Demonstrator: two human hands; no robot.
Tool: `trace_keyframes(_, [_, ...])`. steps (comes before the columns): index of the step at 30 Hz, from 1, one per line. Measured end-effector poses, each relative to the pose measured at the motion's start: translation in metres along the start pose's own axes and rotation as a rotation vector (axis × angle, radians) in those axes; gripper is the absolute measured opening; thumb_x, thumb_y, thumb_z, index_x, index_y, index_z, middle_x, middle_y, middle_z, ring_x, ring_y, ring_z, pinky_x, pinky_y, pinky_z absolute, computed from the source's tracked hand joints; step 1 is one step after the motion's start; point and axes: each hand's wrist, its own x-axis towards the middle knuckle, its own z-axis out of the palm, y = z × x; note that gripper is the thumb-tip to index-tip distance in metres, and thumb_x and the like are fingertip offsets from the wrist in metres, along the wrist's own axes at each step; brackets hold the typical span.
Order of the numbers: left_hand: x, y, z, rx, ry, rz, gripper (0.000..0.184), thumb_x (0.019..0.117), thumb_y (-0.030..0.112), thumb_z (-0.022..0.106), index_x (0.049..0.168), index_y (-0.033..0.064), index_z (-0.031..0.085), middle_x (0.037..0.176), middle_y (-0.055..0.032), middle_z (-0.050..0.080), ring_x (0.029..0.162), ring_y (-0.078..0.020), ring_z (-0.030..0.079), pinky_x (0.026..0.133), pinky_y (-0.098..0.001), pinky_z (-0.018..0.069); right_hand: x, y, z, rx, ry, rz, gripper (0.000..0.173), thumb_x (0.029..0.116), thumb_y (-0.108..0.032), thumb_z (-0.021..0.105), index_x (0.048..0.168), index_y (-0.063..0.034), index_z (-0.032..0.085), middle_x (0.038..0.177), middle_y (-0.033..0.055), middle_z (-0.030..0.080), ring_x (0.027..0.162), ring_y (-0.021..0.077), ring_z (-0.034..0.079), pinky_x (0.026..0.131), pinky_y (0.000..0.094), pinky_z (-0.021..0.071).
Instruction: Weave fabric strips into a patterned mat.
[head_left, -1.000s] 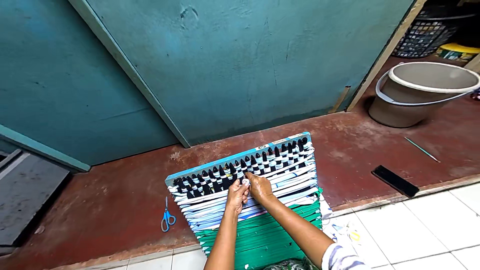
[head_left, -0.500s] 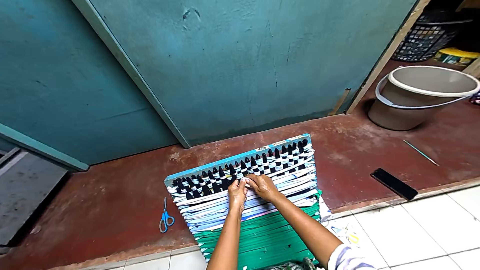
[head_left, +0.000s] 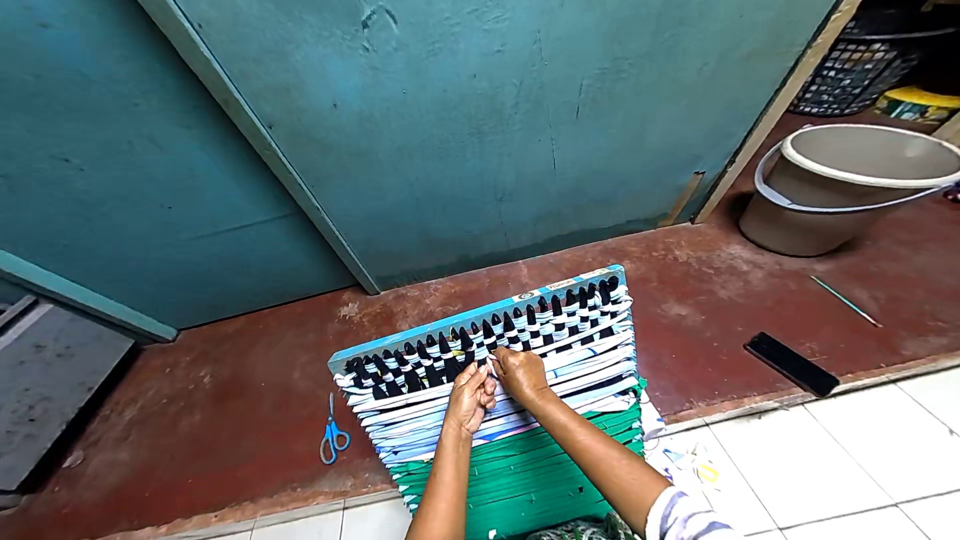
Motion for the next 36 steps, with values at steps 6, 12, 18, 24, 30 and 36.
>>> trace_keyframes(6, [-0.005,0.001,0.001,0.211,0.007,0.039,0.029,0.1068,0.003,0.030,0.123,-0.0009,0.054,0.061,0.0019,0.056,0.046,-0.0031,0.048,0.045,-0.0178,0.0420,0.007,-0.009,-0.008,0.025,-0.142,0.050,0.026,0.1017,-0.012,0.051,0.110,0.0041,0.069,0.102,0.0246,0.074,0.102,0.0429,0.071,0.087,0.0583,0.0528])
trace_keyframes(12, [-0.016,0.002,-0.006,1.261,0.140,0.401,0.043,0.0988,-0.006,0.041,0.139,-0.0101,0.056,0.081,-0.0175,0.071,0.072,-0.0289,0.067,0.079,-0.0453,0.0548,0.019,0.011,-0.012,0.395,-0.328,-0.067,0.031,0.1026,-0.007,0.049,0.122,0.0073,0.069,0.120,0.0262,0.069,0.118,0.0388,0.064,0.106,0.0546,0.0447])
trace_keyframes(18, [-0.003,-0.009,-0.009,1.347,0.356,0.677,0.033,0.0963,-0.006,0.052,0.123,-0.0053,0.071,0.085,-0.0226,0.074,0.072,-0.0372,0.072,0.075,-0.0536,0.0574,0.026,0.022,-0.008,0.575,-0.352,-0.107,0.025,0.1016,-0.003,0.050,0.111,0.0094,0.070,0.109,0.0239,0.070,0.105,0.0286,0.065,0.098,0.0440,0.0471])
trace_keyframes(24, [0.008,0.010,0.004,1.268,0.320,0.338,0.029,0.1045,0.008,0.050,0.119,-0.0053,0.071,0.083,-0.0169,0.073,0.076,-0.0297,0.071,0.081,-0.0491,0.0551,0.026,0.024,-0.010,0.603,-0.362,-0.097,0.028,0.1027,-0.001,0.048,0.118,0.0103,0.069,0.118,0.0254,0.069,0.114,0.0287,0.064,0.104,0.0424,0.0446])
trace_keyframes(30, [0.006,0.003,0.000,1.049,0.365,0.462,0.016,0.0973,0.001,0.057,0.095,-0.0074,0.070,0.068,-0.0094,0.064,0.060,-0.0138,0.059,0.064,-0.0329,0.0518,0.017,0.021,-0.007,0.515,-0.327,-0.108,0.028,0.1028,-0.007,0.052,0.121,0.0065,0.068,0.116,0.0239,0.070,0.113,0.0342,0.066,0.103,0.0514,0.0468])
trace_keyframes(36, [-0.037,0.012,-0.013,0.236,0.411,0.315,0.022,0.1046,0.002,0.034,0.104,-0.0004,0.056,0.087,-0.0045,0.069,0.069,-0.0096,0.067,0.059,-0.0242,0.0561,-0.012,0.013,-0.010,0.253,-0.001,-0.230,0.024,0.0973,-0.010,0.059,0.112,0.0008,0.075,0.102,0.0192,0.076,0.099,0.0371,0.073,0.090,0.0556,0.0551])
